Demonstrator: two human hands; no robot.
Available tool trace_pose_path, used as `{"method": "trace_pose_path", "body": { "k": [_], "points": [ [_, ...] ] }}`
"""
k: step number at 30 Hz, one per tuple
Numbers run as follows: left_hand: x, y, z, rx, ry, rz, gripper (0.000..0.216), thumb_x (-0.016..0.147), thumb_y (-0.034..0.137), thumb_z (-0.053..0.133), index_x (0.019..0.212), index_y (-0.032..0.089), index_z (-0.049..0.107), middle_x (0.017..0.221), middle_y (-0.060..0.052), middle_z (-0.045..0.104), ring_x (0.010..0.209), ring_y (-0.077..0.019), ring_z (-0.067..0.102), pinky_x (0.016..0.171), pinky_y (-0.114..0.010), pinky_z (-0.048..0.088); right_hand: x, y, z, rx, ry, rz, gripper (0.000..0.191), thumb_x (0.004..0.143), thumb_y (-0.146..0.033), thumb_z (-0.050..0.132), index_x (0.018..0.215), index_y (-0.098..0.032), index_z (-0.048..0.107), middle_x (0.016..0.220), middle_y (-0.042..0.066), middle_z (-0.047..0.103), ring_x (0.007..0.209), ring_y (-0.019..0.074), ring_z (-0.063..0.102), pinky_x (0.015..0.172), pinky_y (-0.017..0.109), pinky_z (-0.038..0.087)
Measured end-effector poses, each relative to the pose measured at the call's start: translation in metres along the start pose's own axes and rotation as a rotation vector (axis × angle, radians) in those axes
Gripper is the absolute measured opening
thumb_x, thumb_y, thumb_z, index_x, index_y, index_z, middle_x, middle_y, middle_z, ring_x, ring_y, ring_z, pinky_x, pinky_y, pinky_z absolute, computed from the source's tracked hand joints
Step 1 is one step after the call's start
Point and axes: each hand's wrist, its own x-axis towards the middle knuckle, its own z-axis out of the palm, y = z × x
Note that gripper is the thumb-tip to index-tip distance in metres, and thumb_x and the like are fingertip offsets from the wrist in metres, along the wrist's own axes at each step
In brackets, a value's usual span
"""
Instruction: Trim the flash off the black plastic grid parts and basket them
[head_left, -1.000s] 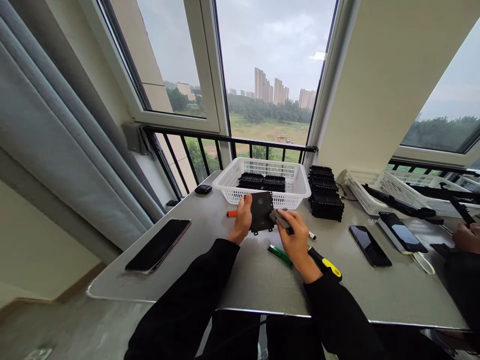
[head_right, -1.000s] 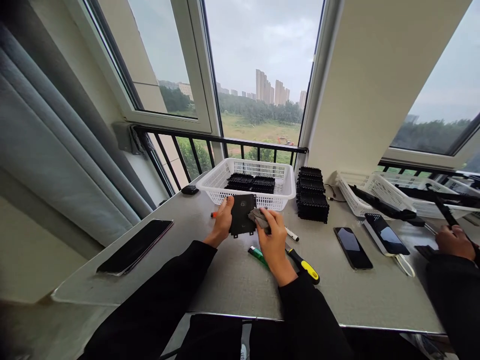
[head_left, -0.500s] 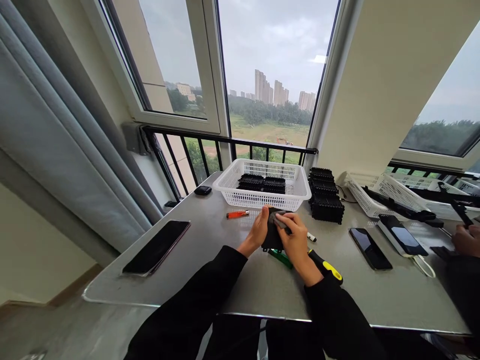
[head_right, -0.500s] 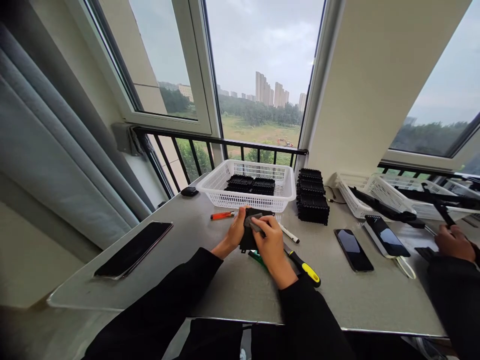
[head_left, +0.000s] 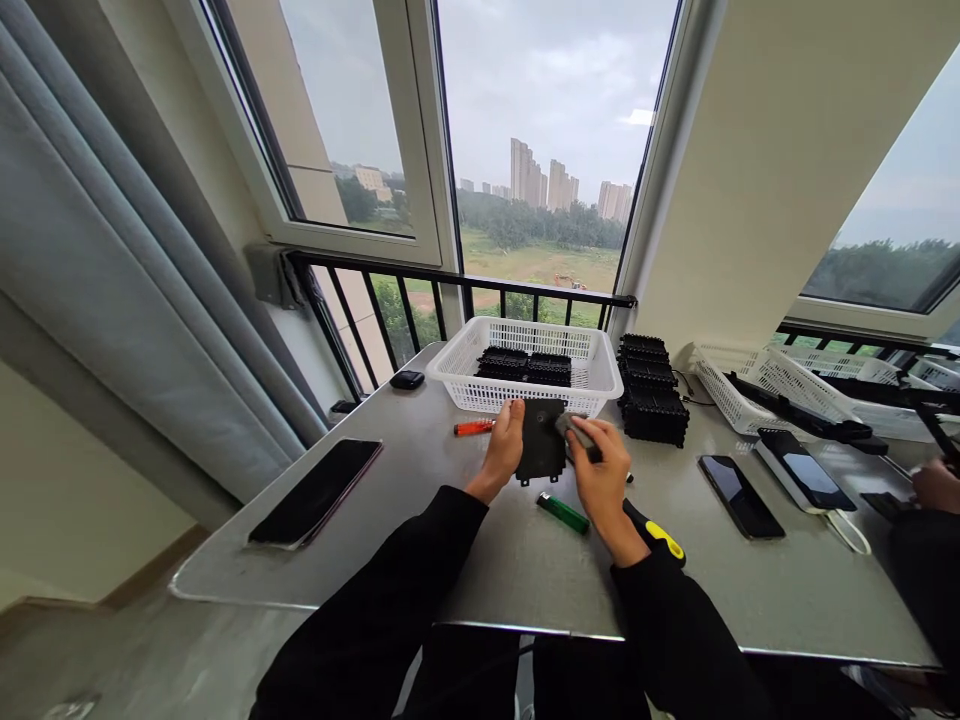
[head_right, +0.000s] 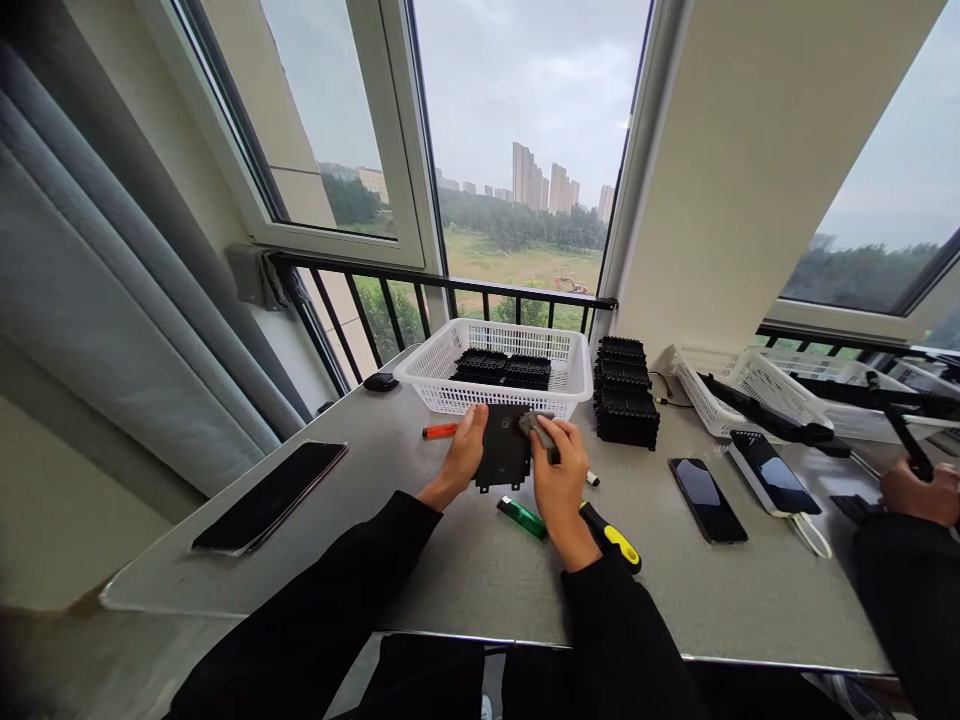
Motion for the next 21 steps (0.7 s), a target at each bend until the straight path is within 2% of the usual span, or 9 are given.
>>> {"method": "trace_pose_path", "body": {
  "k": [2,3,8,12,15,19,21],
  "points": [
    [-0.007,0.004,0.006,0.012,-0.089,0.040,0.047,0.091,0.062,0.044,0.098,0.019,0.060,0.103,-0.007,0.064,0.108,-0.0229,0.057,0.099,-0.035,0.041,0.005,-0.002,-0.003,-0.026,0.097,0.003,0.023,0.091,-0.029,0.060,0.109,-0.022,0.073,0.103,0.008,0.066,0.097,0.0212,0.063,0.090,0.039,0.051],
    [-0.011,0.005,0.008,0.017,-0.134,0.055,0.049,0.091,0.064,0.042,0.097,0.019,0.060,0.103,-0.007,0.064,0.107,-0.0228,0.057,0.099,-0.035,0.042,0.006,-0.004,-0.004,-0.033,0.101,-0.004,0.023,0.091,-0.030,0.060,0.108,-0.022,0.073,0.101,0.008,0.067,0.095,0.0210,0.064,0.088,0.038,0.051],
    [-0.029,0.011,0.016,0.064,-0.299,0.098,0.062,0.090,0.073,0.026,0.091,0.019,0.056,0.088,-0.005,0.063,0.089,-0.0214,0.058,0.088,-0.037,0.046,0.003,-0.006,0.000,-0.028,0.003,-0.049,0.022,0.092,-0.028,0.059,0.107,-0.023,0.074,0.096,0.007,0.067,0.089,0.0195,0.065,0.082,0.035,0.053],
    [-0.034,0.015,0.018,0.032,-0.352,0.148,0.066,0.087,0.077,0.021,0.089,0.020,0.054,0.086,-0.005,0.063,0.085,-0.0210,0.058,0.086,-0.037,0.046,0.001,-0.005,0.003,0.004,-0.083,-0.104,0.023,0.091,-0.025,0.060,0.109,-0.025,0.074,0.096,0.006,0.067,0.090,0.0191,0.065,0.081,0.034,0.053],
    [-0.032,0.018,0.018,-0.063,-0.296,0.116,0.072,0.083,0.083,0.022,0.089,0.020,0.056,0.089,-0.006,0.066,0.088,-0.0221,0.060,0.086,-0.037,0.048,0.002,-0.006,0.002,0.039,-0.167,-0.133,0.022,0.089,-0.022,0.061,0.106,-0.026,0.074,0.093,0.005,0.066,0.087,0.0181,0.064,0.078,0.032,0.053],
    [-0.017,0.020,0.009,-0.248,-0.069,-0.031,0.076,0.080,0.085,0.023,0.096,0.020,0.060,0.092,-0.007,0.069,0.096,-0.0240,0.064,0.085,-0.036,0.052,-0.002,-0.007,0.002,0.052,-0.389,-0.181,0.023,0.084,-0.016,0.061,0.100,-0.027,0.075,0.087,0.003,0.064,0.079,0.0167,0.063,0.071,0.029,0.052],
    [-0.007,0.016,0.002,-0.308,0.001,-0.104,0.074,0.081,0.083,0.029,0.098,0.019,0.061,0.091,-0.008,0.070,0.100,-0.0258,0.065,0.084,-0.037,0.054,-0.005,-0.005,0.003,0.026,-0.512,-0.202,0.026,0.080,-0.012,0.062,0.098,-0.025,0.075,0.087,0.003,0.065,0.078,0.0169,0.063,0.070,0.029,0.051]
  ]
}}
